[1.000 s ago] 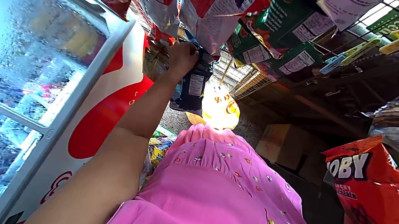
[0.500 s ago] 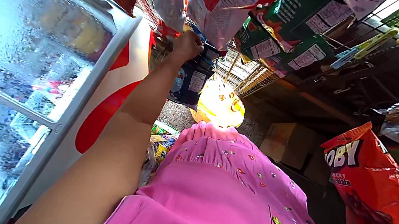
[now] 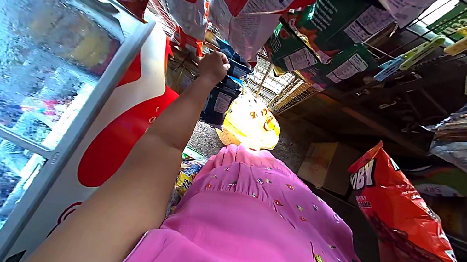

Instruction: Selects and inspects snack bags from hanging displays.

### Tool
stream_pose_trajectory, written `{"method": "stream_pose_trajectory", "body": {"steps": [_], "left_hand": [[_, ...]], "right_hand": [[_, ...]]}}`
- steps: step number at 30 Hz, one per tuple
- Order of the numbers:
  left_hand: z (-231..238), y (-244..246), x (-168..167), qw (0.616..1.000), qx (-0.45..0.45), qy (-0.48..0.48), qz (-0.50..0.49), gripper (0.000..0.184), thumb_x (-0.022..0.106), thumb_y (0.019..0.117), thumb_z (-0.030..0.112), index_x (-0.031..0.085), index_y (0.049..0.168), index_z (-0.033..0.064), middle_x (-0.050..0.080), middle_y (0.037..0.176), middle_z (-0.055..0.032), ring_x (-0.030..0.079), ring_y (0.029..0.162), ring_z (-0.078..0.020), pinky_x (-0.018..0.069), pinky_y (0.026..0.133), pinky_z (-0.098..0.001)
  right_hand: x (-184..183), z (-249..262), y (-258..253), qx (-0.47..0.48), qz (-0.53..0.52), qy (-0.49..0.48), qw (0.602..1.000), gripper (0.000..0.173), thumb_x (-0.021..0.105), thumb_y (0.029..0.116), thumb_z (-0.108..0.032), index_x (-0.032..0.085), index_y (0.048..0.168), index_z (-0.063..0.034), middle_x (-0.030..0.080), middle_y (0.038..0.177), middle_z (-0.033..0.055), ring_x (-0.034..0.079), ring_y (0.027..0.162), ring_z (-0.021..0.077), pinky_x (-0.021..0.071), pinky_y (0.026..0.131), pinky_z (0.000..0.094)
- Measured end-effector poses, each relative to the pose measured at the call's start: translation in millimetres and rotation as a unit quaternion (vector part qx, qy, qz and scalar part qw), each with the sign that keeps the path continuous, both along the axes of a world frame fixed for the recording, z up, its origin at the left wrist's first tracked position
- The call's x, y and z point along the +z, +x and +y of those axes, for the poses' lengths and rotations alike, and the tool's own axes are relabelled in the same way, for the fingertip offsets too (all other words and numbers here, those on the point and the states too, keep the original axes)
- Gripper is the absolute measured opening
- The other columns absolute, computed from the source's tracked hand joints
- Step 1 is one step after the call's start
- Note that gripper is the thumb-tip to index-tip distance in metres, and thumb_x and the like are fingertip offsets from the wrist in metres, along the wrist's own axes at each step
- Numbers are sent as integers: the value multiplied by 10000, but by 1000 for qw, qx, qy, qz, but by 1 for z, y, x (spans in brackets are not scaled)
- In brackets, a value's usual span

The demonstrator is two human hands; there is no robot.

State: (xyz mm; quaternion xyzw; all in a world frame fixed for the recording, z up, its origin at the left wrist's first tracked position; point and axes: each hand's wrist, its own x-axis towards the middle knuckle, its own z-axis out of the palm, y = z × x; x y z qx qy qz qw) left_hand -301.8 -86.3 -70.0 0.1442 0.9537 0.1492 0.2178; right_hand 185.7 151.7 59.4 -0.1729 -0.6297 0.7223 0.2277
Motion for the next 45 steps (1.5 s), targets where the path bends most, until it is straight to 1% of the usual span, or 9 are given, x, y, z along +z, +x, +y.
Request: {"method": "stream_pose_trajectory", "body": {"steps": [5, 8, 17, 25, 29, 32, 38, 42, 45], "left_hand": [[-2, 7, 3, 1000, 0, -15, 13, 320, 566, 1020, 318, 723, 1195, 100, 714, 1213, -165, 616, 1236, -368, 340, 1111, -637], [-15, 17, 3, 997, 3, 58, 56, 327, 576, 1010, 292, 720, 1187, 58, 717, 1174, -187, 614, 1213, -399, 334, 1105, -650], [-46, 132, 6, 954, 8, 299, -26, 289, 604, 1012, 193, 703, 1152, -40, 720, 1084, -212, 707, 999, -320, 562, 933, -523], [34, 168, 53, 887, -115, 445, -50, 270, 638, 1005, 213, 723, 946, -36, 705, 821, -103, 670, 730, -141, 576, 739, -355], [89, 164, 91, 836, -148, 519, -97, 236, 592, 1026, 154, 699, 1078, -50, 726, 983, -110, 700, 855, -116, 597, 820, -312], [140, 165, 112, 815, -113, 519, -232, 293, 468, 1068, 116, 620, 1278, -21, 671, 1204, -144, 703, 912, -153, 603, 836, -341], [222, 177, 128, 786, -9, 562, -256, 372, 514, 1069, 127, 503, 1414, -12, 654, 1173, -173, 705, 770, -152, 620, 729, -313], [247, 188, 132, 775, 55, 569, -270, 378, 607, 1038, 176, 535, 1369, 9, 661, 1024, -121, 658, 730, -132, 583, 656, -292], [258, 197, 127, 741, 109, 617, -240, 304, 645, 1008, 165, 612, 1254, -11, 636, 1119, -115, 627, 920, -137, 550, 811, -299]], "right_hand": [[23, -18, -36, 23, -14, 3, 1000, 593, 850, 781, -327, 615, 1302, -167, 666, 1335, 17, 669, 1183, 167, 585, 977, 337], [12, -12, -43, 96, -34, 82, 991, 593, 797, 863, -389, 579, 1403, -278, 582, 1458, -85, 609, 1256, 93, 541, 1029, 276], [-5, -21, -88, 197, -71, 154, 966, 633, 801, 859, -401, 575, 1406, -178, 540, 1502, 10, 538, 1358, 164, 509, 1102, 363], [-16, -24, -95, 220, -25, 126, 967, 641, 784, 887, -279, 545, 1378, 56, 540, 1480, 173, 550, 1347, 214, 486, 1128, 391], [-21, -21, -85, 208, -9, 93, 974, 671, 785, 889, -275, 521, 1393, 80, 518, 1491, 191, 531, 1365, 218, 468, 1145, 379], [-23, -16, -71, 181, 7, 88, 980, 675, 778, 900, -291, 515, 1405, 71, 511, 1501, 188, 517, 1380, 231, 458, 1156, 390], [-25, -2, -27, 87, -6, 78, 993, 698, 782, 904, -344, 511, 1406, 57, 530, 1503, 142, 540, 1360, 180, 470, 1143, 355], [-23, 3, -4, 50, -23, 63, 996, 696, 779, 905, -335, 496, 1419, 40, 552, 1486, 89, 563, 1324, 123, 486, 1120, 312], [-22, 10, 6, 39, -20, 60, 997, 690, 778, 902, -318, 497, 1415, 47, 543, 1497, 97, 555, 1335, 129, 481, 1125, 314]]}}
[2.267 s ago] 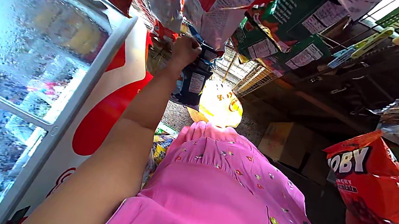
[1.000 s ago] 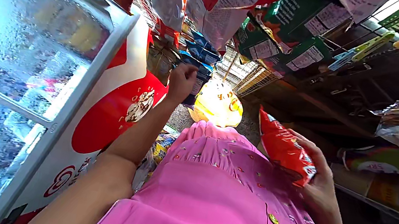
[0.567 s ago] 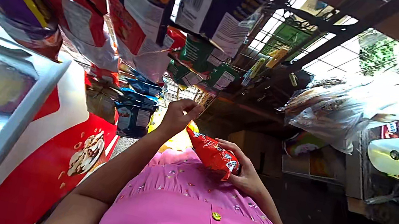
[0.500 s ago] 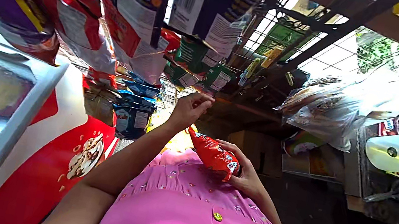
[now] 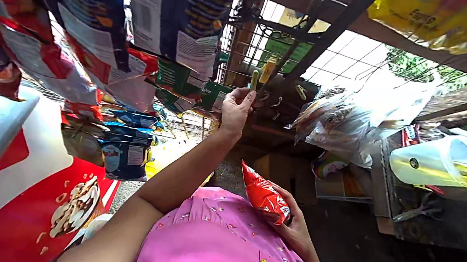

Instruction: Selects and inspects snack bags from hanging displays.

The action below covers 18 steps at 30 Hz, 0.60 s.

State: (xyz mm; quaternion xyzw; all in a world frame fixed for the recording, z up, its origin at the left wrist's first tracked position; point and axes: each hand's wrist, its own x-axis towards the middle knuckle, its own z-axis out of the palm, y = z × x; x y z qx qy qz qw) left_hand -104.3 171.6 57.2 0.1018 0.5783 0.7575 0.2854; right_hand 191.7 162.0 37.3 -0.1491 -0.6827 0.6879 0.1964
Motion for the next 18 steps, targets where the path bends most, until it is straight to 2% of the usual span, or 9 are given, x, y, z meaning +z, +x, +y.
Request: {"method": "stream_pose_trajectory", "body": {"steps": [2, 3, 5, 6, 9, 10, 14, 18], "left_hand": [[2, 6, 3, 999, 37, 26, -10, 323, 657, 999, 155, 593, 1246, -44, 590, 1216, -139, 605, 1066, -162, 531, 944, -311], [3, 8, 5, 998, 48, 35, -13, 329, 655, 999, 147, 581, 1249, -53, 611, 1205, -132, 616, 1074, -152, 528, 962, -306], [5, 8, 9, 997, 57, 44, -19, 261, 643, 1001, 116, 609, 1189, -62, 670, 1097, -109, 651, 994, -132, 543, 927, -297], [5, 8, 9, 997, 55, 45, -20, 269, 645, 996, 102, 597, 1201, -65, 676, 1086, -113, 665, 975, -139, 557, 918, -302], [0, 3, 2, 999, 31, 38, -16, 451, 677, 963, 67, 473, 1349, -46, 627, 1172, -112, 669, 1001, -153, 576, 911, -310], [-3, 2, -1, 999, 21, 36, -11, 445, 673, 960, 52, 472, 1348, -34, 634, 1156, -94, 675, 980, -143, 579, 898, -304], [-21, 1, -23, 999, -9, 45, -9, 264, 636, 973, 8, 536, 1214, 50, 690, 995, 12, 697, 882, -97, 596, 856, -282], [-72, 14, -50, 998, -59, -16, 31, 263, 635, 966, 20, 547, 1214, 37, 673, 1031, 40, 681, 919, -76, 584, 893, -293]], "right_hand": [[1, 5, 3, -1, 0, -4, 1000, 689, 788, 894, -316, 503, 1405, 49, 544, 1495, 104, 552, 1341, 136, 480, 1127, 321], [2, 7, 4, 0, 0, -8, 1000, 694, 794, 888, -308, 502, 1404, 52, 545, 1493, 106, 554, 1340, 138, 481, 1127, 322], [1, 11, 4, 6, 4, -4, 1000, 711, 796, 892, -325, 499, 1407, 65, 540, 1494, 128, 556, 1340, 154, 481, 1131, 334], [0, 13, 4, 6, 1, 1, 1000, 720, 795, 893, -340, 501, 1403, 75, 540, 1488, 150, 560, 1337, 170, 485, 1128, 346], [0, 14, 3, 6, -36, 5, 999, 687, 798, 874, -325, 541, 1387, 53, 563, 1452, 156, 578, 1303, 176, 498, 1104, 363], [1, 14, 3, 9, -51, 3, 999, 666, 800, 869, -320, 558, 1382, 30, 570, 1449, 142, 581, 1298, 169, 502, 1095, 363], [1, 13, -2, 33, -69, -9, 997, 633, 803, 845, -238, 573, 1382, 5, 548, 1475, 134, 571, 1301, 176, 504, 1079, 362], [-3, 12, -3, 46, -48, -24, 997, 631, 789, 853, -233, 564, 1393, 0, 538, 1489, 132, 563, 1319, 196, 510, 1083, 383]]}}
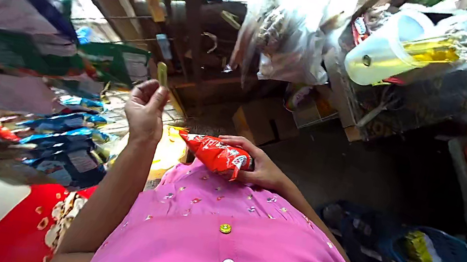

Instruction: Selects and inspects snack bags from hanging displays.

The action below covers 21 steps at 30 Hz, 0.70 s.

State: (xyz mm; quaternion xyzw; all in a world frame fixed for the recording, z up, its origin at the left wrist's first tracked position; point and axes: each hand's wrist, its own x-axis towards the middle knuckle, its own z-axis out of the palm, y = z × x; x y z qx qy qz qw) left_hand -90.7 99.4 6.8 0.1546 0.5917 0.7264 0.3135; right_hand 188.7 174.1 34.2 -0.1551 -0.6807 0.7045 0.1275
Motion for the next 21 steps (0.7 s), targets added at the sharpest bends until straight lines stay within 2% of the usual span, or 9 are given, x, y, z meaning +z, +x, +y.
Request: {"method": "stream_pose_trajectory", "body": {"steps": [3, 5, 7, 10, 12, 13, 14, 17, 21], "left_hand": [[-62, 20, -20, 996, -21, -83, 14, 243, 631, 984, 49, 568, 1214, 3, 672, 1047, 13, 669, 935, -56, 578, 896, -286], [-106, 29, -41, 989, 1, -146, -8, 271, 639, 976, 48, 587, 1224, -48, 676, 1087, -66, 654, 967, -86, 561, 907, -306], [-149, 29, -65, 976, 39, -213, -13, 291, 667, 961, 59, 604, 1215, -70, 688, 1107, -134, 664, 996, -145, 559, 928, -354], [-209, 22, -82, 935, 93, -324, 108, 269, 683, 950, 72, 648, 1154, -102, 699, 1109, -230, 688, 1049, -285, 556, 967, -449], [-243, 18, -71, 891, 94, -388, 215, 230, 653, 954, 49, 674, 1123, -106, 676, 1150, -276, 666, 1103, -371, 527, 1004, -500], [-254, 15, -56, 876, 85, -424, 212, 238, 628, 980, 40, 662, 1160, -112, 648, 1218, -301, 628, 1176, -413, 475, 1060, -524], [-267, 11, -60, 862, 104, -443, 225, 228, 629, 980, 41, 666, 1149, -109, 646, 1210, -308, 626, 1169, -429, 472, 1056, -539], [-295, -5, -94, 828, 192, -447, 280, 195, 669, 936, 35, 699, 1081, -91, 672, 1088, -293, 664, 1048, -419, 532, 964, -542], [-290, -31, -92, 816, 203, -451, 300, 272, 629, 974, 59, 676, 1195, -93, 668, 1133, -303, 660, 1086, -433, 524, 993, -540]], "right_hand": [[-1, -3, 3, 7, -15, 19, 1000, 675, 776, 855, -329, 540, 1433, -71, 550, 1496, 61, 583, 1295, 164, 536, 1053, 374], [-5, -6, 3, 9, -22, 37, 999, 689, 769, 860, -393, 544, 1445, -106, 551, 1504, 34, 571, 1320, 164, 527, 1075, 383], [-11, -11, -2, 4, -26, 40, 999, 688, 765, 868, -426, 544, 1440, -114, 577, 1476, 1, 587, 1294, 123, 524, 1077, 342], [-15, -18, -16, 21, -35, 27, 999, 768, 767, 867, -459, 485, 1438, -30, 606, 1416, -22, 602, 1236, 37, 514, 1063, 253], [-17, -23, -30, 39, -36, 20, 998, 760, 779, 854, -422, 485, 1422, -10, 618, 1390, -25, 611, 1211, 19, 522, 1044, 235], [-19, -26, -38, 50, -37, 26, 998, 742, 784, 847, -400, 499, 1413, -14, 619, 1393, -22, 612, 1209, 18, 523, 1038, 233], [-20, -28, -47, 66, -37, 35, 997, 718, 782, 847, -377, 507, 1409, -24, 607, 1415, -16, 605, 1227, 21, 517, 1047, 235], [-23, -37, -70, 114, -32, 40, 992, 656, 765, 857, -306, 524, 1422, -76, 558, 1485, -3, 572, 1297, 70, 504, 1081, 275], [-22, -45, -89, 147, -30, 40, 988, 669, 767, 862, -318, 526, 1440, -83, 549, 1499, 14, 572, 1309, 101, 508, 1087, 301]]}}
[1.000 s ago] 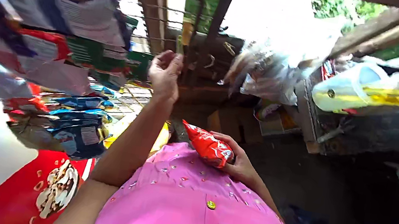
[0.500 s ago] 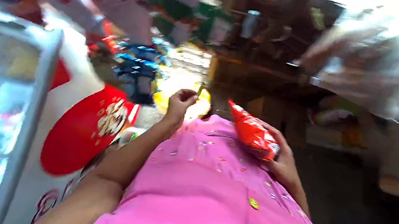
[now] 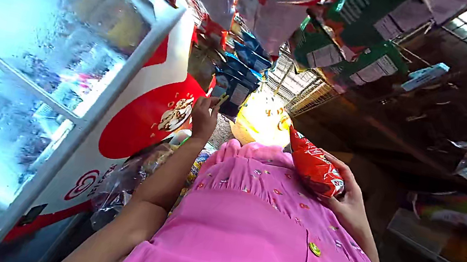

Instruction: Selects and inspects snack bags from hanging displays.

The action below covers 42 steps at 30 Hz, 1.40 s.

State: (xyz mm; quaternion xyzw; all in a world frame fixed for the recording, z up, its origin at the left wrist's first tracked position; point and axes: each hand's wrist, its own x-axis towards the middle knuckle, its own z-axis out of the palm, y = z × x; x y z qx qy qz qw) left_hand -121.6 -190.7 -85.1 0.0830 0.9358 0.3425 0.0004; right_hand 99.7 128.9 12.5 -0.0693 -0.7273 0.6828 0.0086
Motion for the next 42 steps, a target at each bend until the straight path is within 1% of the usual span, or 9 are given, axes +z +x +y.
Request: {"method": "stream_pose_trajectory", "body": {"steps": [17, 23, 27, 29, 33, 35, 37, 39, 42], "left_hand": [[28, -48, -13, 997, -15, -35, 61, 279, 639, 963, 32, 695, 1221, -60, 665, 1122, -298, 666, 1070, -430, 531, 978, -502], [26, -48, -20, 997, -40, -37, 56, 305, 649, 945, 23, 670, 1232, -76, 638, 1203, -315, 629, 1155, -456, 513, 1016, -523], [27, -43, -17, 994, -26, -38, 99, 398, 721, 906, 129, 664, 1269, -25, 570, 1362, -294, 536, 1265, -484, 430, 1079, -580], [37, -37, 0, 995, -19, -4, 100, 375, 695, 923, 163, 674, 1246, -26, 600, 1289, -288, 559, 1224, -458, 443, 1062, -558], [70, -9, 46, 961, -132, 184, -158, 305, 573, 1034, 180, 656, 1203, -59, 706, 1063, -193, 700, 956, -245, 582, 880, -424], [84, 1, 62, 856, -185, 319, -364, 533, 479, 1050, 368, 518, 1386, -44, 673, 1198, -141, 681, 1038, -193, 569, 915, -389], [93, 6, 68, 772, -202, 397, -454, 783, 542, 966, 572, 346, 1504, 38, 614, 1319, -84, 672, 1085, -177, 589, 881, -382], [94, 4, 69, 779, -178, 404, -444, 692, 636, 956, 308, 319, 1508, 37, 591, 1321, -106, 674, 1056, -187, 602, 854, -384], [83, -6, 58, 816, -145, 396, -395, 681, 681, 902, 86, 346, 1486, -10, 616, 1277, -134, 673, 1040, -171, 592, 882, -363]], "right_hand": [[7, 2, -6, -19, -19, -1, 1000, 681, 752, 863, -297, 495, 1450, -67, 592, 1436, -23, 610, 1226, 37, 523, 1035, 227], [4, 7, -7, -24, -19, -14, 999, 694, 753, 866, -308, 487, 1455, -54, 603, 1424, -11, 617, 1219, 45, 524, 1035, 230], [4, 9, -8, -26, -24, -17, 999, 688, 752, 869, -295, 484, 1448, -39, 601, 1424, -1, 616, 1221, 49, 524, 1037, 231], [3, 10, -15, -22, -30, 2, 999, 682, 757, 861, -303, 500, 1436, -42, 594, 1432, 8, 609, 1231, 52, 523, 1039, 242], [1, 7, -49, -4, -23, 126, 992, 686, 798, 813, -297, 560, 1414, -70, 496, 1526, 109, 514, 1368, 171, 488, 1090, 367], [2, -4, -75, 13, 10, 203, 979, 726, 862, 753, -237, 571, 1395, -64, 401, 1573, 195, 464, 1411, 290, 484, 1094, 464], [2, -17, -96, 59, 43, 248, 966, 723, 905, 723, -253, 613, 1364, -94, 297, 1628, 237, 339, 1485, 407, 410, 1143, 580], [-1, -27, -109, 88, 79, 238, 964, 666, 877, 754, -304, 648, 1354, -130, 241, 1664, 226, 224, 1542, 414, 330, 1201, 594], [-8, -29, -118, 42, 64, 131, 989, 734, 802, 839, -283, 493, 1459, -40, 141, 1681, 224, 400, 1472, 282, 532, 1071, 410]]}}
